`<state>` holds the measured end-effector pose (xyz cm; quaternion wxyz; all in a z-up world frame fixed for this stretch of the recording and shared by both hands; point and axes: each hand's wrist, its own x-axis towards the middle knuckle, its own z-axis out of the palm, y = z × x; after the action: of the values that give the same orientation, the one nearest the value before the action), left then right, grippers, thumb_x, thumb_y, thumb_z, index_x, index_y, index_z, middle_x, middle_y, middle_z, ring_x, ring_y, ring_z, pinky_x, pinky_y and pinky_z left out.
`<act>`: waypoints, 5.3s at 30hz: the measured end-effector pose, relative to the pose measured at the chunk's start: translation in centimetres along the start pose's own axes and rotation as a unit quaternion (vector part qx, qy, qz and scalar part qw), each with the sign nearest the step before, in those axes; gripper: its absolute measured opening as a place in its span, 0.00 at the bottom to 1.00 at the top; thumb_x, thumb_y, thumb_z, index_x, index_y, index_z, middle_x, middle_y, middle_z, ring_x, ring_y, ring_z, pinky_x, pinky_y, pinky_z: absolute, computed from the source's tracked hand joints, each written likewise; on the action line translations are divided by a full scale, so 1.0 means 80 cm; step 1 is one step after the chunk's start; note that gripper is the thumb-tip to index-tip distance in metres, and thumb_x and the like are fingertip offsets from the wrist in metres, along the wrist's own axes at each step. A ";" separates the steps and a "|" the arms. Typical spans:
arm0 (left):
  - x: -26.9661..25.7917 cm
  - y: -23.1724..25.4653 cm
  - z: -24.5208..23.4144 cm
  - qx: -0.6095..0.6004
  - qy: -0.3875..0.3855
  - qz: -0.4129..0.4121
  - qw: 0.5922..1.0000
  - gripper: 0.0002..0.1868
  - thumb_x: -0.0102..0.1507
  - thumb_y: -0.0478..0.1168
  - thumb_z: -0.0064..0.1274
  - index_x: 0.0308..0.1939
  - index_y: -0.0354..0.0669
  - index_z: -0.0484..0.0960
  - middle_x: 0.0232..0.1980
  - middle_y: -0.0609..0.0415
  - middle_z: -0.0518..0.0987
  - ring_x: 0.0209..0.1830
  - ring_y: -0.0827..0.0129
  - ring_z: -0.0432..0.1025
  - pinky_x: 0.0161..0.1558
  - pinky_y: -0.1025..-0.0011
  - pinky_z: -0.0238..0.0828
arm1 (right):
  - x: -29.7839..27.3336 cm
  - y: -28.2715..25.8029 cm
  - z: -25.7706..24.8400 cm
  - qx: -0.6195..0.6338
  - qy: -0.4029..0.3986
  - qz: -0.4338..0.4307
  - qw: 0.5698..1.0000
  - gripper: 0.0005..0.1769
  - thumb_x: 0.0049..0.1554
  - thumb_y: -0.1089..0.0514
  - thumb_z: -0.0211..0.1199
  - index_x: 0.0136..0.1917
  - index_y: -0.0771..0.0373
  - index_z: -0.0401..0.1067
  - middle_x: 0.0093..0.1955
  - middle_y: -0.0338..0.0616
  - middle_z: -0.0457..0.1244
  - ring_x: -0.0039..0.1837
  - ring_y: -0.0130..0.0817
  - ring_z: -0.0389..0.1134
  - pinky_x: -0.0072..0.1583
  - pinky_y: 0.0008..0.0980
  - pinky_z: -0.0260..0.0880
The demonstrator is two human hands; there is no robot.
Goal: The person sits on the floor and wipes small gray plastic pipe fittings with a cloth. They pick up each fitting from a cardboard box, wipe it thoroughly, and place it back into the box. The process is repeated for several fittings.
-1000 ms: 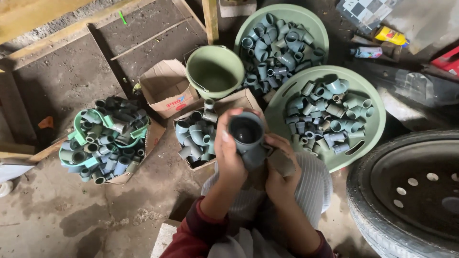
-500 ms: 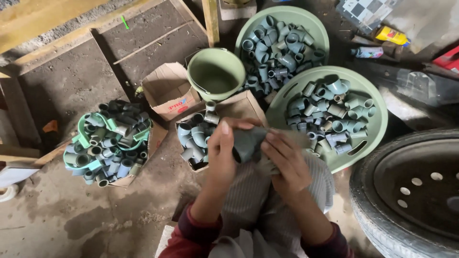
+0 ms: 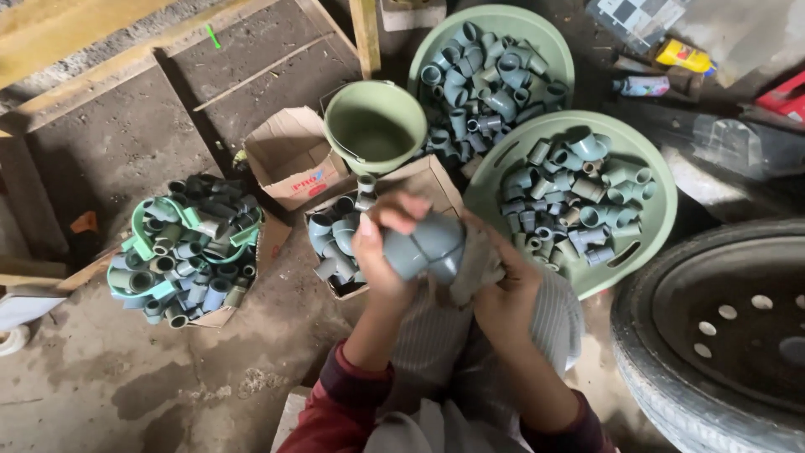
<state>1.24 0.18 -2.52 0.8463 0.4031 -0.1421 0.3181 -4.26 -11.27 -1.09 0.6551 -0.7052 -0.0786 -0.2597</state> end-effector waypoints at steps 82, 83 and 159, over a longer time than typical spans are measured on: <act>0.028 -0.231 -0.403 0.573 -0.064 -0.324 0.750 0.24 0.58 0.56 0.67 0.54 0.59 0.81 0.50 0.52 0.85 0.53 0.52 0.79 0.55 0.60 0.78 | 0.024 0.546 0.166 -0.307 -0.515 0.175 0.781 0.35 0.53 0.44 0.71 0.68 0.63 0.69 0.61 0.59 0.68 0.63 0.59 0.70 0.61 0.55 0.72; 0.030 -0.228 -0.401 0.578 -0.095 -0.351 0.731 0.24 0.59 0.57 0.65 0.57 0.64 0.80 0.51 0.54 0.83 0.58 0.55 0.76 0.59 0.60 0.74 | 0.011 0.563 0.162 -0.327 -0.516 0.194 0.768 0.35 0.52 0.44 0.72 0.68 0.60 0.68 0.60 0.55 0.69 0.62 0.56 0.71 0.61 0.52 0.73; -0.023 0.043 0.036 0.050 -0.049 -0.153 0.986 0.23 0.71 0.52 0.41 0.58 0.39 0.80 0.60 0.45 0.77 0.63 0.62 0.67 0.68 0.62 0.58 | -0.009 0.007 -0.012 -0.193 0.047 -0.381 0.903 0.06 0.47 0.64 0.78 0.39 0.55 0.84 0.52 0.41 0.71 0.60 0.52 0.68 0.63 0.46 0.72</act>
<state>-2.39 -1.24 0.43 0.8557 0.4768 -0.1039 0.1719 -4.88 -12.11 -1.92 0.3601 -0.7214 -0.2588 -0.5320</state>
